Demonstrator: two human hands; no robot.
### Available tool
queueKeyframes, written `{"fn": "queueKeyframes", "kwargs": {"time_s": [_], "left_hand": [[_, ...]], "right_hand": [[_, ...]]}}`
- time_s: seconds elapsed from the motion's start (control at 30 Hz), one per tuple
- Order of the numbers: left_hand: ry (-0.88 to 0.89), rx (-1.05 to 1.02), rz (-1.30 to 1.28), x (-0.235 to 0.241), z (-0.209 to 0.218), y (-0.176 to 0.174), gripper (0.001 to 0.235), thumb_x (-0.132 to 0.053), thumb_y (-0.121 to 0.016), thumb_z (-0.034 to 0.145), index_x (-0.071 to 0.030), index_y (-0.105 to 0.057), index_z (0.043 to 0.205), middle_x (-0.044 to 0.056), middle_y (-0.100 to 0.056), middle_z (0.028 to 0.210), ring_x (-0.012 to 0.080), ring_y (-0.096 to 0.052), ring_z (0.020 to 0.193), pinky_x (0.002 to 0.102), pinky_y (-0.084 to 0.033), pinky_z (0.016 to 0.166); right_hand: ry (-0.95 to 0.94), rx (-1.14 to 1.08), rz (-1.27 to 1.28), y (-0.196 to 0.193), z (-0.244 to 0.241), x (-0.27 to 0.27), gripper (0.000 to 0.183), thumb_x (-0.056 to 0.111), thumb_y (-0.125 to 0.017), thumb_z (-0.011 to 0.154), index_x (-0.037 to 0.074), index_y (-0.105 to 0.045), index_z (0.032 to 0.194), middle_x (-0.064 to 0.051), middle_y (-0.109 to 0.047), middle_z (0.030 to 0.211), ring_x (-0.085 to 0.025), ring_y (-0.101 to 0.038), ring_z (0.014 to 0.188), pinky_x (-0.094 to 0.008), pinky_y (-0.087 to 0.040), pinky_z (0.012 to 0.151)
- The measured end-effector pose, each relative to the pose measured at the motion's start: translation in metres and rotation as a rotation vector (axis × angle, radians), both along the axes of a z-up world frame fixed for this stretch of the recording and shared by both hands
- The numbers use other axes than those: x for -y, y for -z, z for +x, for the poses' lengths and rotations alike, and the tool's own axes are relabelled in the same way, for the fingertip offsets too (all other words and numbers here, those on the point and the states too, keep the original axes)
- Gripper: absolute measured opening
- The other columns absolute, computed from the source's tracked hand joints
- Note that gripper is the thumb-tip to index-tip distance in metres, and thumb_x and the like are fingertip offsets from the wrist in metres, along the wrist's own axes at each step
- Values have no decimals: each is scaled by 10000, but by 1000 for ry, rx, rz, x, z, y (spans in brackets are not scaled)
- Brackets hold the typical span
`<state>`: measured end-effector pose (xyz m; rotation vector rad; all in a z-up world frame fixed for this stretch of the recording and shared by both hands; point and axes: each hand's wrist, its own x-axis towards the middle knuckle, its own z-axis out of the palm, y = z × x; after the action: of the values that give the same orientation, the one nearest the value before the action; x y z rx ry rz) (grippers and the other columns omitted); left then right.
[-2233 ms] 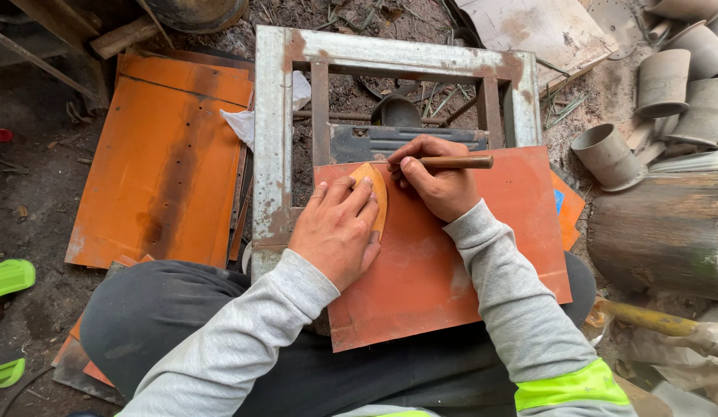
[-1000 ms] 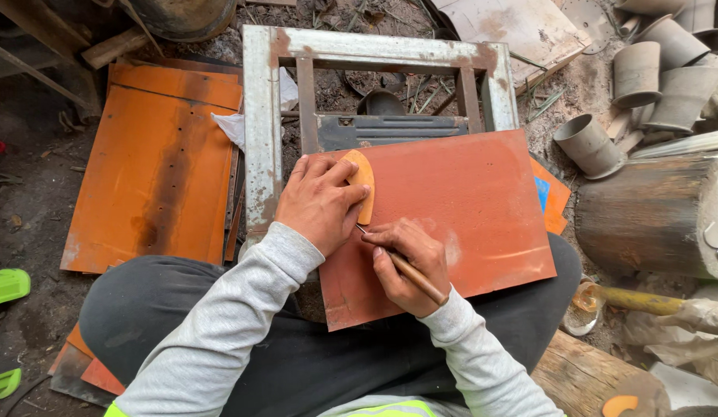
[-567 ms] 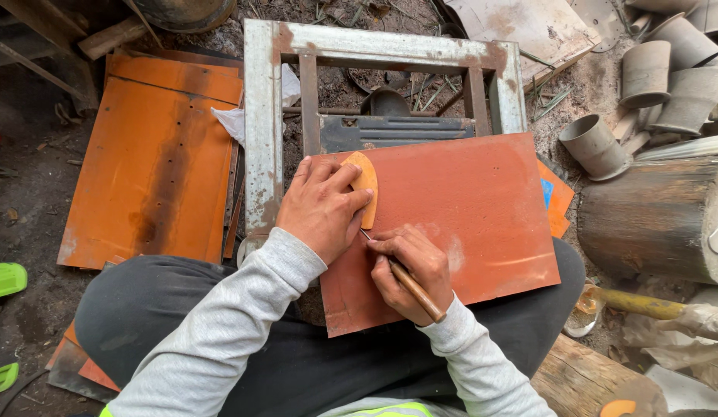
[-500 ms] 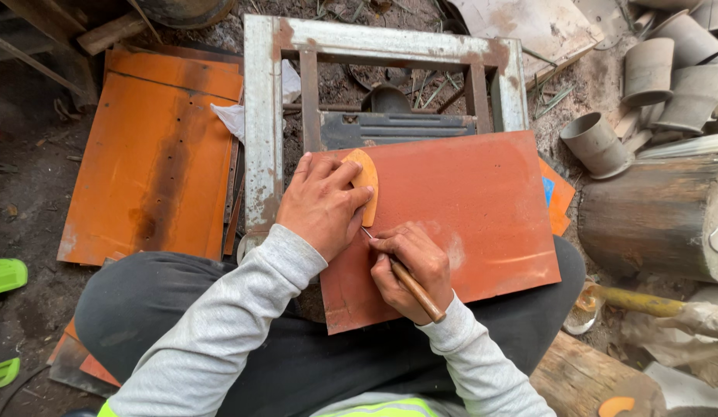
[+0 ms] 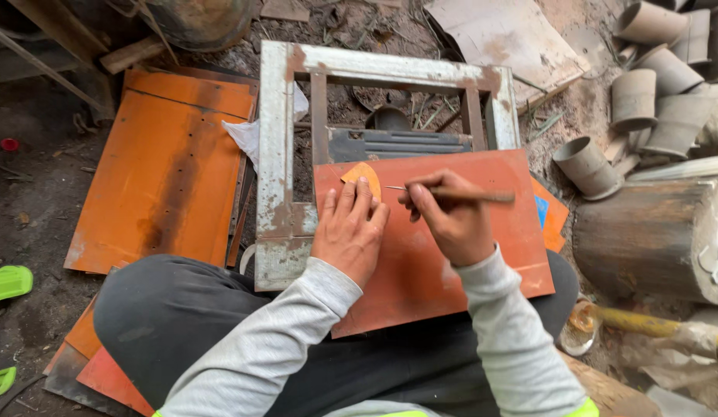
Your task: The person uses a small curved template and a sharp tool to trace and cut shapes from a red sheet of material. They repeatedly reposition the template and cut along its edges to produce multiple identical pieces.
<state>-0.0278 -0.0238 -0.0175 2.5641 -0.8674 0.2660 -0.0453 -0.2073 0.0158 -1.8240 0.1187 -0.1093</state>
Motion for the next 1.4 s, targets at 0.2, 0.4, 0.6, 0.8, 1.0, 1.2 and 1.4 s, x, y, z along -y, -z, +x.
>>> {"fn": "queueKeyframes", "kwargs": {"time_s": [0.2, 0.4, 0.6, 0.8, 1.0, 1.2, 1.4], "left_hand": [[-39, -10, -63, 4, -4, -1, 295, -113, -595, 871, -62, -662, 1154, 265, -540, 1393, 413, -491, 1313, 610, -393, 1091], [-59, 17, -25, 4, -7, -7, 223, -124, -635, 847, -66, -646, 1062, 243, -554, 1387, 407, -481, 1364, 621, -401, 1090], [-50, -10, -25, 3, -5, -8, 223, -120, -652, 858, -59, -653, 1072, 245, -567, 1366, 408, -500, 1346, 625, -390, 1102], [-44, 8, -11, 1, -2, -10, 206, -148, -652, 859, -77, -665, 1052, 222, -583, 1315, 391, -517, 1310, 705, -346, 1097], [-39, 21, 17, 1, -2, -7, 217, -134, -654, 875, -66, -661, 1081, 238, -579, 1361, 377, -506, 1327, 635, -329, 1175], [-36, -151, -210, -17, 5, -7, 433, -200, -737, 675, -115, -695, 1097, 259, -540, 1366, 425, -383, 1365, 586, -250, 1159], [-120, -228, -236, -24, 10, 2, 796, -297, -789, 769, -86, -422, 1442, 158, -517, 1392, 401, -351, 1440, 593, -164, 1236]], "right_hand": [[-269, 3, -27, 23, 96, -13, 181, 168, -631, 1047, -9, -606, 1024, -49, -692, 868, -101, -701, 777, -250, -561, 681], [-351, -139, -127, 33, 115, -22, 217, 212, -628, 1042, 4, -609, 984, -19, -675, 813, -81, -662, 737, -259, -568, 652], [-359, -163, -129, 31, 113, -24, 207, 194, -628, 1032, 7, -597, 950, -10, -668, 791, -67, -669, 707, -260, -575, 633], [-362, -133, -218, 22, 112, -23, 189, 160, -640, 1015, 3, -612, 914, -21, -676, 715, -80, -641, 649, -267, -536, 589], [-126, 0, -680, -13, 112, 2, 186, 142, -670, 1005, -26, -647, 928, -69, -664, 698, -142, -613, 581, -318, -481, 544], [-192, 52, -195, -43, 76, 24, 155, 126, -631, 1057, -22, -614, 1013, -36, -671, 847, -90, -672, 766, -268, -557, 680], [-292, -64, -261, -12, 49, -11, 174, 147, -637, 1030, -20, -677, 998, -59, -723, 814, -107, -695, 745, -275, -574, 668]]}}
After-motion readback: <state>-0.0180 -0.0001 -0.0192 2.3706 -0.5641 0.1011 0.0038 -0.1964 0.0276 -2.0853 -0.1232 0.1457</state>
